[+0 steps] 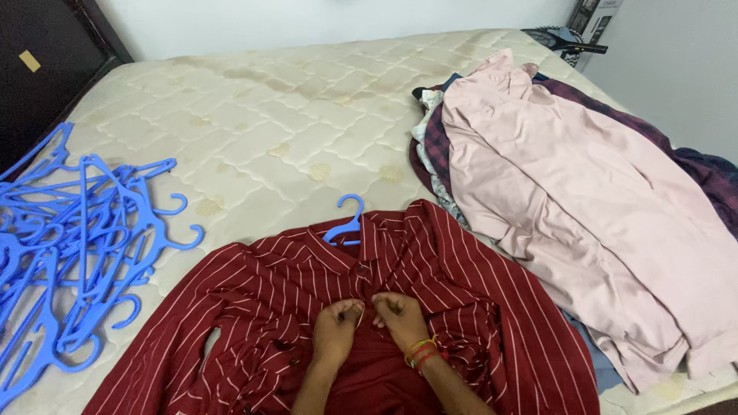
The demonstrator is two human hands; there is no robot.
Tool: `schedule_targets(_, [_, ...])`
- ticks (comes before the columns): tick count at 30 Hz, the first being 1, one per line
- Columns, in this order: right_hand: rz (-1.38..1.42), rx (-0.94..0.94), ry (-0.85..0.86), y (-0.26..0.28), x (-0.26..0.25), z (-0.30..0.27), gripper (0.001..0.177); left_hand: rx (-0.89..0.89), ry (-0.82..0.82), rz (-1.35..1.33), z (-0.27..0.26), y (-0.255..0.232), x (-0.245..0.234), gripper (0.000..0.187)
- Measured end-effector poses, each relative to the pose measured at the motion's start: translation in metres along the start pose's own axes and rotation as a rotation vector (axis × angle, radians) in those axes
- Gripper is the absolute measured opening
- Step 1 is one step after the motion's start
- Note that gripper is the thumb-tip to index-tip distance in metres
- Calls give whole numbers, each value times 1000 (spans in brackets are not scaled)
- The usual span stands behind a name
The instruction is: The person buttons a red striped shirt laid on a bed, places it on a blue hanger, and hangs it in a wardrobe. The person handles the shirt and hanger by hand throughout the task.
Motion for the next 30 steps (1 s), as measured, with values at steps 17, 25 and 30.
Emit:
schedule_targets(17, [-67, -10, -109, 35, 12, -22, 10, -77, -46, -59, -3, -3, -7, 34])
schedule_targets(25, [-107, -2, -156, 31, 12, -18, 14, -96, 39, -42, -2, -2, -3, 42])
schedule_targets(30, [-126, 0, -135, 23, 12, -15, 18, -160, 125, -119, 1, 10, -6, 46])
Point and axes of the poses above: each hand's wrist, its own z-axis towards the middle knuckle, its own x-axis out of the palm, y = z × x, the point moved 7 cm from there along z, towards the middle knuckle, and after that the axes turned 3 degrees about z, right-handed, at the moved point
